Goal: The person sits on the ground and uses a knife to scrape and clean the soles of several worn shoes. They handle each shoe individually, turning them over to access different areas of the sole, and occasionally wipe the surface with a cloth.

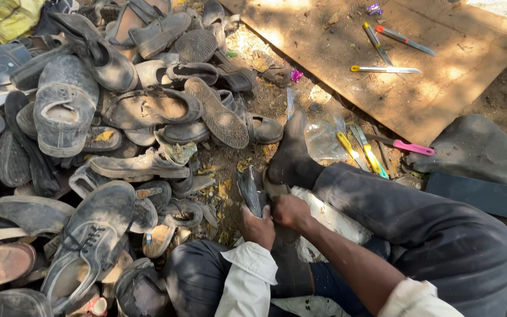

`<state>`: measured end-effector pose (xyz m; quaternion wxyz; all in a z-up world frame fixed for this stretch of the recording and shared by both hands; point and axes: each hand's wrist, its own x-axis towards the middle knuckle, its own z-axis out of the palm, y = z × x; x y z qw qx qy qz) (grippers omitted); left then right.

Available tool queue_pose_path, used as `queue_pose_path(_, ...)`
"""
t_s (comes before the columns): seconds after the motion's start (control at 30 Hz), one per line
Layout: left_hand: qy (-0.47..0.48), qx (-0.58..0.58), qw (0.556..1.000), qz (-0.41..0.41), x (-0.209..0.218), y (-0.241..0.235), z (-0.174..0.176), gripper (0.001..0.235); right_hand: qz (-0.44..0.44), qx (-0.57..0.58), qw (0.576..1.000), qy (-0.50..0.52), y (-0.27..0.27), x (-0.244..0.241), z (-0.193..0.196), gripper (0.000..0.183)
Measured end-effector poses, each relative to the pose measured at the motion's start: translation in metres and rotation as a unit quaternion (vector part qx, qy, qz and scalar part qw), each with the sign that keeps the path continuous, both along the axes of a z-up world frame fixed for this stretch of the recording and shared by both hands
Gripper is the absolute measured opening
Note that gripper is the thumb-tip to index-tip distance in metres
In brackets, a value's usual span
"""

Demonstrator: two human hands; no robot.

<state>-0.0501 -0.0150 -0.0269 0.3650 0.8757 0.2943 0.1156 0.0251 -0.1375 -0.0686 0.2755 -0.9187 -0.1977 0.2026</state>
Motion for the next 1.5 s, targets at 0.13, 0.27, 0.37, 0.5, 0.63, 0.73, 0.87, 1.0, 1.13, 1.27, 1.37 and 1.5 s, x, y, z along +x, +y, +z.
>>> queue_pose_path(0.13, 0.057, -0.107, 0.991, 0.055, -0.007, 0.002, 0.025, 0.070, -0.021, -0.081, 0.996, 0.023, -0.005, -0.034, 0.033, 0.029)
queue_pose_path(0.27, 0.056, -0.071, 0.991, 0.099, -0.022, 0.008, 0.019, 0.072, -0.025, -0.120, 0.988, 0.097, -0.026, -0.099, 0.062, 0.038)
queue_pose_path(0.37, -0.056, 0.015, 0.994, 0.093, -0.037, 0.013, 0.004, 0.077, -0.018, -0.128, 0.985, 0.113, -0.015, -0.097, 0.072, 0.029)
queue_pose_path(0.5, -0.077, -0.043, 0.989, 0.119, -0.051, -0.002, 0.007, 0.069, 0.024, -0.157, 0.980, 0.118, -0.041, -0.092, 0.108, 0.032)
queue_pose_path(0.63, -0.120, -0.076, 0.983, 0.120, -0.078, -0.018, 0.034, 0.061, 0.034, -0.172, 0.977, 0.118, -0.055, -0.110, 0.138, 0.045)
queue_pose_path(0.73, -0.098, -0.115, 0.979, 0.136, -0.096, -0.023, 0.056, 0.062, 0.053, -0.211, 0.966, 0.137, -0.053, -0.109, 0.143, 0.042)
queue_pose_path(0.87, -0.235, -0.132, 0.951, 0.152, -0.112, -0.006, 0.077, 0.065, 0.094, -0.171, 0.972, 0.129, -0.083, -0.138, 0.155, 0.037)
queue_pose_path(1.0, -0.167, -0.108, 0.963, 0.180, -0.115, 0.035, 0.084, 0.064, -0.056, -0.001, 0.996, 0.065, -0.096, -0.136, 0.163, 0.043)
queue_pose_path(1.13, -0.072, -0.086, 0.989, 0.095, -0.069, 0.036, 0.089, 0.075, -0.153, -0.093, 0.981, 0.074, -0.091, -0.107, 0.139, 0.036)
queue_pose_path(1.27, 0.067, -0.134, 0.988, 0.032, -0.010, 0.021, 0.085, 0.069, -0.188, -0.035, 0.981, 0.040, -0.090, -0.099, 0.084, 0.030)
queue_pose_path(1.37, 0.165, -0.128, 0.977, -0.035, 0.013, 0.003, 0.074, 0.070, -0.182, 0.037, 0.982, 0.022, -0.093, -0.090, 0.037, 0.030)
queue_pose_path(1.5, 0.204, -0.040, 0.973, -0.098, 0.019, 0.000, 0.057, 0.070, -0.198, 0.172, 0.950, 0.171, -0.103, -0.072, 0.007, 0.038)
